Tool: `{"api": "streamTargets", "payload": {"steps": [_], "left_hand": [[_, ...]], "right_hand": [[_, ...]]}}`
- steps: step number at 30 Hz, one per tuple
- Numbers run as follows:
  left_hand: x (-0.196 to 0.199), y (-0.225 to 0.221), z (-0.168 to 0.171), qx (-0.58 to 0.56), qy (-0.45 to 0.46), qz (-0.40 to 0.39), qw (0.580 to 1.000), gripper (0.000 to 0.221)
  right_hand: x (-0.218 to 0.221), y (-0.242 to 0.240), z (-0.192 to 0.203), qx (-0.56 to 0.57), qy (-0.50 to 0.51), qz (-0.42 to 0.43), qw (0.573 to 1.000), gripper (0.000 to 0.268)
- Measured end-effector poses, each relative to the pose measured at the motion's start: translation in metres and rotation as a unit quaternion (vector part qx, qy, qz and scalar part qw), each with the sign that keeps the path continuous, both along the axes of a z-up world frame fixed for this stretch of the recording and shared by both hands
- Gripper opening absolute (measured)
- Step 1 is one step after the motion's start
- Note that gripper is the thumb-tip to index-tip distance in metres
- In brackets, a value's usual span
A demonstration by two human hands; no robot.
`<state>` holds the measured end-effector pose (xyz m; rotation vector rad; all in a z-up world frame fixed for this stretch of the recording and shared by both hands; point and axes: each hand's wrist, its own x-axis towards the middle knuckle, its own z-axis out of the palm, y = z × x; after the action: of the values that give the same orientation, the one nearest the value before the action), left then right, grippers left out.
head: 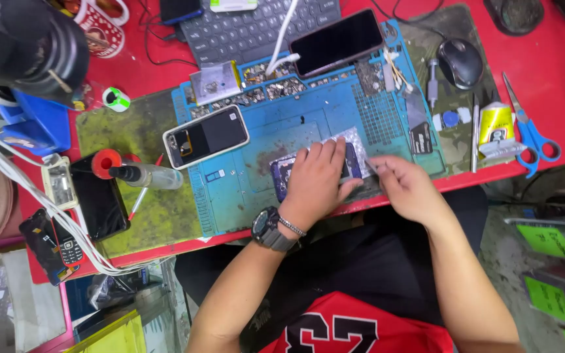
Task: Using a thin metal tool to scrape away excess adhesive from the frame of a mobile phone.
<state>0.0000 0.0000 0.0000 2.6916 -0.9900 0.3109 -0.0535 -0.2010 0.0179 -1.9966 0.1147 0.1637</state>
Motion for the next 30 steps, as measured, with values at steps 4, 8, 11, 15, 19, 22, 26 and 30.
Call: {"api": "streamTargets", "payload": {"steps": [4,8,11,15,19,22,26,30], "left_hand": [[-0.017,0.019,0.02,-0.151,-0.019,-0.09,0.984,0.034],[-0.054,0.046,0.032,-0.242,0.04,-0.177,0.953,0.008],[-0.077,0.064,0.05,-0.284,0.093,-0.199,0.933,0.005],[-0.111,0.072,0.047,-0.336,0.089,-0.139,0.927,0.021],[-0.125,0.079,0.048,-0.367,0.079,-0.094,0.922,0.019],[-0.127,0.094,0.046,-0.364,0.061,-0.076,0.926,0.024],[-0.117,0.149,0.048,-0.382,0.02,0.094,0.919,0.013],[-0.127,0.155,0.04,-0.331,0.128,0.107,0.929,0.011]], "right_hand": [[-0.024,-0.01,0.002,0.077,0.011,0.08,0.994,0.029],[-0.036,-0.001,0.035,0.128,0.004,0.205,0.97,0.033],[-0.038,0.001,0.032,0.101,0.018,0.334,0.937,0.031],[-0.037,0.02,0.026,0.082,0.056,0.455,0.885,0.033],[-0.03,0.027,0.029,0.042,0.023,0.492,0.869,0.032],[-0.021,0.02,0.039,0.035,0.003,0.524,0.851,0.034],[-0.031,-0.055,0.004,0.096,0.029,0.392,0.915,0.035],[-0.048,-0.067,-0.005,0.138,0.037,0.063,0.988,0.04]]}}
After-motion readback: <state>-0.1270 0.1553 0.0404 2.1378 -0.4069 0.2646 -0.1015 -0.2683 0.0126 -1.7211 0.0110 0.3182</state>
